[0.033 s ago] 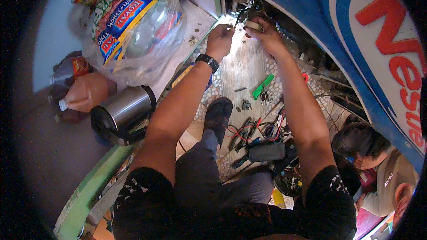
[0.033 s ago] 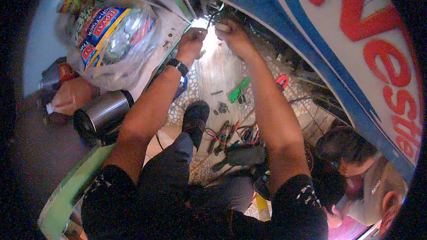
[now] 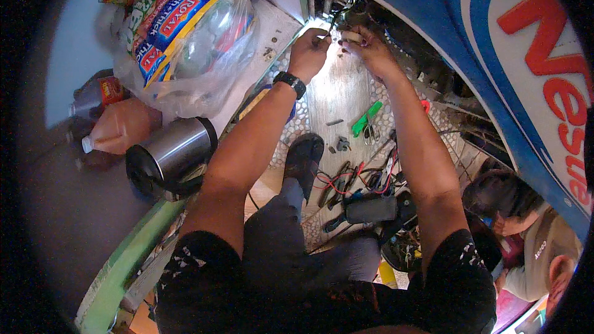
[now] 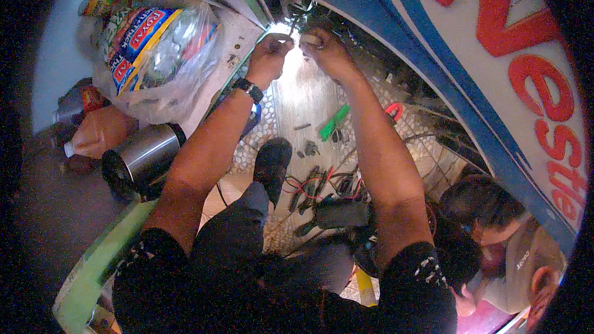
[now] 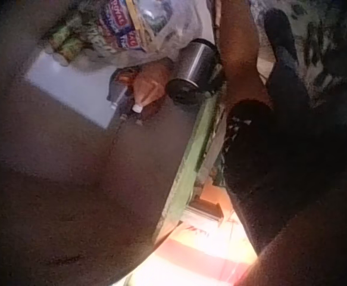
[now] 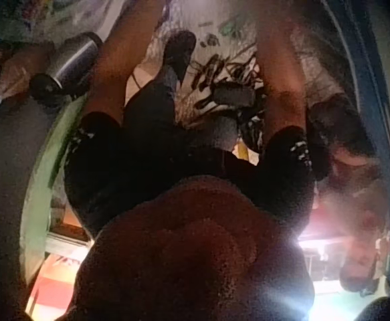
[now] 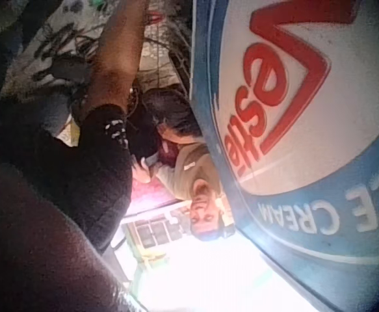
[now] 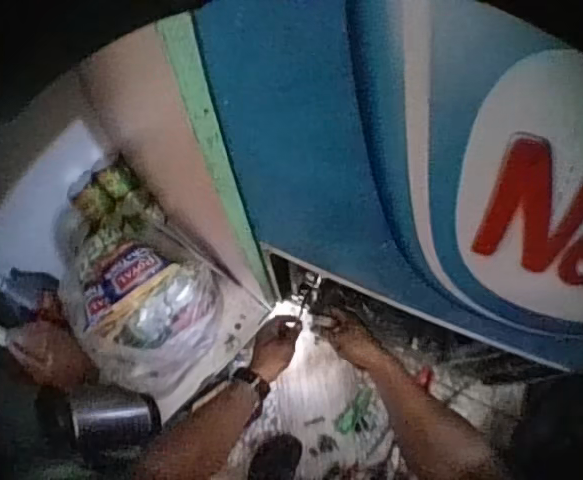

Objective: The person is repairing a cooling unit by manipulating electrical wires, a capacitor, and internal motor components with their hands and pliers while using a multimeter to check the circuit.

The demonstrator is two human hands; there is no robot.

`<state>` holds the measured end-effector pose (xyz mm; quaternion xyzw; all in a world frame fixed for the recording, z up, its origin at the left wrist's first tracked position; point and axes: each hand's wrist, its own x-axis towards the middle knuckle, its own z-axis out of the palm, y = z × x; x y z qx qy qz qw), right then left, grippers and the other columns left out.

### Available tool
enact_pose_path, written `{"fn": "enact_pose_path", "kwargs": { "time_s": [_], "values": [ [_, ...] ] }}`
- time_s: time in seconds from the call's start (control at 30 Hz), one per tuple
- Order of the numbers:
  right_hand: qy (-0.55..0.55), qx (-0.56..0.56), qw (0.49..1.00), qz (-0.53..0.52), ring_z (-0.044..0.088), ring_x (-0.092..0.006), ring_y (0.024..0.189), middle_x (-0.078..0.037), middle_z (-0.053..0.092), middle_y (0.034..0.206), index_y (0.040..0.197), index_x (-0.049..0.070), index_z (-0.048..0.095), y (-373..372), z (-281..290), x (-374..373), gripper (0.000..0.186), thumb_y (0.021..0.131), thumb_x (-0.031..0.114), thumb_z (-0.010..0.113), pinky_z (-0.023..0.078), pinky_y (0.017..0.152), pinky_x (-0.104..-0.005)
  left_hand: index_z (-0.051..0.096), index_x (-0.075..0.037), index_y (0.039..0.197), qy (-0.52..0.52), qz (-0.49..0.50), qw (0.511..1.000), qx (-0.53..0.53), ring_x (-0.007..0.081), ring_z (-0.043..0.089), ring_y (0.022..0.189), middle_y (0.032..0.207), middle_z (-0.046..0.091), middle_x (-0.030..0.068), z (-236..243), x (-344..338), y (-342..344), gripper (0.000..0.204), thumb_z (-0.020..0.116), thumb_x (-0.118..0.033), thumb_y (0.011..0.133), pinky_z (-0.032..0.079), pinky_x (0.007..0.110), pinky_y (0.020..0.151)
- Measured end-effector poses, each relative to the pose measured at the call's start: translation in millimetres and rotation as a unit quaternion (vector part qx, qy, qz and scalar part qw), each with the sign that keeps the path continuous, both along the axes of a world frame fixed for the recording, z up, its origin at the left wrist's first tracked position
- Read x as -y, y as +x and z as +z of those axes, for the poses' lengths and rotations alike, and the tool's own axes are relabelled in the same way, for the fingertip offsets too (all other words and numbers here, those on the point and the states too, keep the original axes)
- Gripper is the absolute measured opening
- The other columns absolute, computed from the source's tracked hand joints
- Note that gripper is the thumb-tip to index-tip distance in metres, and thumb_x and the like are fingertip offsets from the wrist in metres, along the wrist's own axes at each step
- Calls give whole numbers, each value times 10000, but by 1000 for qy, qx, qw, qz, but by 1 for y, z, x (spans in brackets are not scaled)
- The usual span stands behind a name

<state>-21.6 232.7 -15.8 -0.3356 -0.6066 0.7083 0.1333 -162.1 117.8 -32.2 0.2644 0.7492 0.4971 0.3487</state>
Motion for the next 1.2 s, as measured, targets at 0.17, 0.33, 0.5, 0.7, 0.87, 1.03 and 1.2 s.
{"fn": "enact_pose_path", "kwargs": {
  "time_s": [0.17,0.33,0.5,0.7,0.87,1.03,1.2],
  "values": [
    [145,196,969,48,635,-320,1095,-194,651,1152,1302,2,506,14,-5,13,470,893,193,636,509,924,-406,686,-29,1001,24,-4,1000,7,197,653,720,831,700,99,-6,1,5,185,669,-185,902,502,326,665],
    [375,260,889,22,490,-407,1280,-276,479,1400,1359,-22,468,13,-15,37,591,905,316,640,436,1038,-446,694,-39,1015,31,11,978,204,99,543,637,773,640,25,6,3,4,197,629,-206,935,441,263,580],
    [-55,22,997,-40,645,-118,705,-44,675,974,1270,62,586,-8,-16,24,426,976,369,611,504,602,-289,684,-1,1026,28,-37,982,184,108,565,668,791,654,38,24,-2,2,245,612,-222,949,461,271,606],
    [256,169,951,36,681,-282,814,-141,696,921,1023,55,683,-15,5,-2,284,919,319,664,524,732,-399,675,-22,990,52,-72,995,-42,138,620,691,815,683,54,5,-2,-8,166,672,-174,924,493,302,626],
    [419,225,880,-12,631,-412,979,-192,651,1057,1037,86,645,-18,17,17,176,936,224,601,501,803,-493,653,-53,1059,-33,-51,994,91,160,554,628,789,606,17,13,-5,-1,190,677,-187,926,474,270,592],
    [511,143,843,-83,628,-392,966,-163,640,1071,1040,92,635,-18,-7,10,137,931,170,607,515,792,-488,617,-63,952,53,-19,917,394,52,386,603,736,478,-43,16,-8,-3,114,673,-159,926,317,224,503],
    [474,181,859,-77,609,-355,1106,-127,613,1239,1053,121,663,-21,-2,8,166,904,176,614,516,864,-494,580,-94,856,70,-8,896,438,52,354,549,702,453,-62,16,-11,-6,124,666,-151,925,292,226,483]
  ]
}}
